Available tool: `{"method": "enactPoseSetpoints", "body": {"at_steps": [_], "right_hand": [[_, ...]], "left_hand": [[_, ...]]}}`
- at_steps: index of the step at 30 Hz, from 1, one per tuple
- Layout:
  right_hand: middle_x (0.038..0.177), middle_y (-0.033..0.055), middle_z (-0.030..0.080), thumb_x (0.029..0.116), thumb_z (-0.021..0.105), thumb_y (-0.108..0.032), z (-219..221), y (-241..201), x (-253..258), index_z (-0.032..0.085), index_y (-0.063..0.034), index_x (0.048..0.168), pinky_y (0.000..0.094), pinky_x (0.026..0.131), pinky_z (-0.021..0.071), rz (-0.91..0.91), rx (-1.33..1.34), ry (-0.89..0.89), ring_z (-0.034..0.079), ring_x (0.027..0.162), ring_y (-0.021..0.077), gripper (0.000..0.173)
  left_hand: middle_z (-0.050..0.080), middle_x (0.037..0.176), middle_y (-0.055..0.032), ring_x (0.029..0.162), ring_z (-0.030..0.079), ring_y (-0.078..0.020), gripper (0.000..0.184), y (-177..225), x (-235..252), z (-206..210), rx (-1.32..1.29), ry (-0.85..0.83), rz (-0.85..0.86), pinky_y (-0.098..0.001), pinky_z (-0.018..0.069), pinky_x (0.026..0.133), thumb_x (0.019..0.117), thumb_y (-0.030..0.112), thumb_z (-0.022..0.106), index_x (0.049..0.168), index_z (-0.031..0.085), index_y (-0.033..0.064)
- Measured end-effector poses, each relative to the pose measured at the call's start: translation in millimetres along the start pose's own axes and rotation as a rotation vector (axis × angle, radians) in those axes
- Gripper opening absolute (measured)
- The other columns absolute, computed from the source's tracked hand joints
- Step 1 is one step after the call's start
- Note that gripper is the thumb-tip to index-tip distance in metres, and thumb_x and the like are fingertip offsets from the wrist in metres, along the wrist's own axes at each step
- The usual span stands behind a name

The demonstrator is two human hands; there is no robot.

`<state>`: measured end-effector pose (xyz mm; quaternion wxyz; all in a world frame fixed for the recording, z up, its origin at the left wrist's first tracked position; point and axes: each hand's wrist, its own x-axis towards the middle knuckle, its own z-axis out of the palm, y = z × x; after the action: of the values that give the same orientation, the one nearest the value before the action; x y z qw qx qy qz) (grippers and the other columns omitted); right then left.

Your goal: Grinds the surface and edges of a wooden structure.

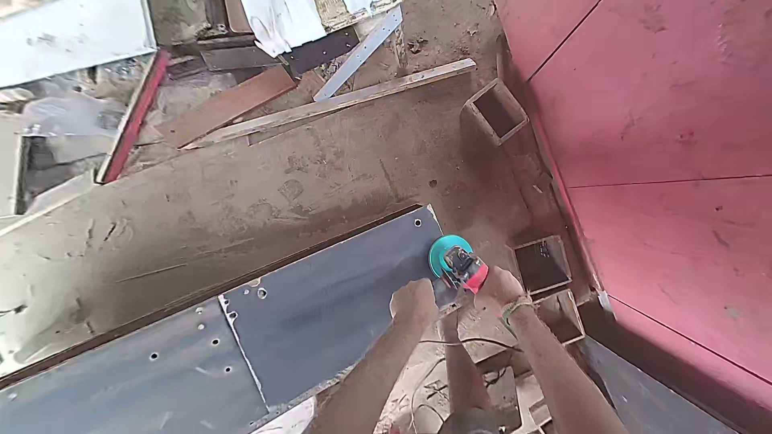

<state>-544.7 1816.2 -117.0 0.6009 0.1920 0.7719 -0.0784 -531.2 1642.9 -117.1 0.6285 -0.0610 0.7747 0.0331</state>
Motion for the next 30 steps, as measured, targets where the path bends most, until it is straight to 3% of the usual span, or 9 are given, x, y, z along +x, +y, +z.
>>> {"method": "enactPoseSetpoints", "body": {"at_steps": [8,11,16,20,23,26,29,30], "right_hand": [[0.111,0.0154,0.073,0.0654,0.086,-0.034,-51,-52,17,0.07,-0.0045,0.109,0.0574,0.086,0.0584,-0.084,-0.025,0.118,0.072,0.106,0.0326,0.055],[0.114,0.0172,0.072,0.0673,0.086,-0.034,-44,-45,12,0.069,-0.003,0.112,0.0579,0.089,0.0582,-0.075,-0.058,0.07,0.071,0.108,0.0334,0.057],[0.111,0.0146,0.074,0.0677,0.085,-0.035,-1,3,2,0.07,-0.0059,0.112,0.058,0.089,0.0585,-0.002,-0.031,0.012,0.072,0.106,0.0321,0.055],[0.113,0.0163,0.074,0.079,0.078,-0.047,44,44,1,0.07,-0.0056,0.115,0.0572,0.091,0.058,0.026,-0.029,-0.007,0.072,0.108,0.0328,0.056],[0.116,0.0162,0.074,0.0749,0.082,-0.042,77,66,1,0.069,-0.0067,0.121,0.0589,0.094,0.0568,0.034,0.019,0.015,0.071,0.111,0.0343,0.059],[0.116,0.0155,0.074,0.0727,0.082,-0.043,90,67,5,0.068,-0.0092,0.125,0.0593,0.093,0.057,0.028,0.04,0.042,0.072,0.11,0.0342,0.064],[0.121,0.0179,0.073,0.0869,0.075,-0.048,62,35,2,0.066,-0.0107,0.132,0.0622,0.096,0.0552,-0.075,0.095,0.073,0.07,0.114,0.0366,0.059],[0.121,0.0188,0.072,0.0841,0.078,-0.043,47,19,3,0.065,-0.0102,0.133,0.0635,0.096,0.0554,-0.095,0.11,0.097,0.07,0.114,0.0377,0.06]], "left_hand": [[0.072,0.116,-0.0148,0.108,0.071,-0.035,0.035,-16,25,-65,0.014,0.125,-0.039,-0.0584,0.0584,0.079,0.0857,0.026,0.069,0.118,0.066,0.0113],[0.072,0.117,-0.0151,0.108,0.071,-0.035,0.035,-16,18,-49,-0.016,0.092,-0.032,-0.0591,0.0582,0.08,0.0863,0.027,0.068,0.118,0.067,0.0105],[0.073,0.114,-0.0143,0.105,0.072,-0.0343,0.035,2,3,6,-0.03,0.002,-0.009,-0.0583,0.0589,0.077,0.0854,0.032,0.07,0.114,0.069,0.0109],[0.074,0.114,-0.0123,0.105,0.073,-0.0324,0.037,14,4,54,-0.011,-0.043,0.027,-0.0576,0.0589,0.078,0.0892,0.038,0.067,0.116,0.069,0.0134],[0.074,0.117,-0.0122,0.107,0.072,-0.0337,0.037,16,4,82,-0.019,-0.042,0.072,-0.0593,0.058,0.08,0.091,0.036,0.065,0.121,0.068,0.0134],[0.072,0.12,-0.0137,0.11,0.071,-0.0347,0.044,13,-4,83,0.001,-0.046,0.058,-0.0569,0.0589,0.082,0.0884,0.029,0.067,0.129,0.064,0.0124],[0.072,0.117,-0.0156,0.106,0.071,-0.037,0.044,-1,-7,51,0.0,0.025,-0.004,-0.0588,0.0585,0.079,0.0859,0.03,0.071,0.125,0.065,0.0112],[0.072,0.115,-0.0164,0.104,0.071,-0.0381,0.043,-6,-3,35,0.003,0.079,-0.013,-0.0595,0.0585,0.077,0.0846,0.029,0.071,0.123,0.065,0.0108]]}}
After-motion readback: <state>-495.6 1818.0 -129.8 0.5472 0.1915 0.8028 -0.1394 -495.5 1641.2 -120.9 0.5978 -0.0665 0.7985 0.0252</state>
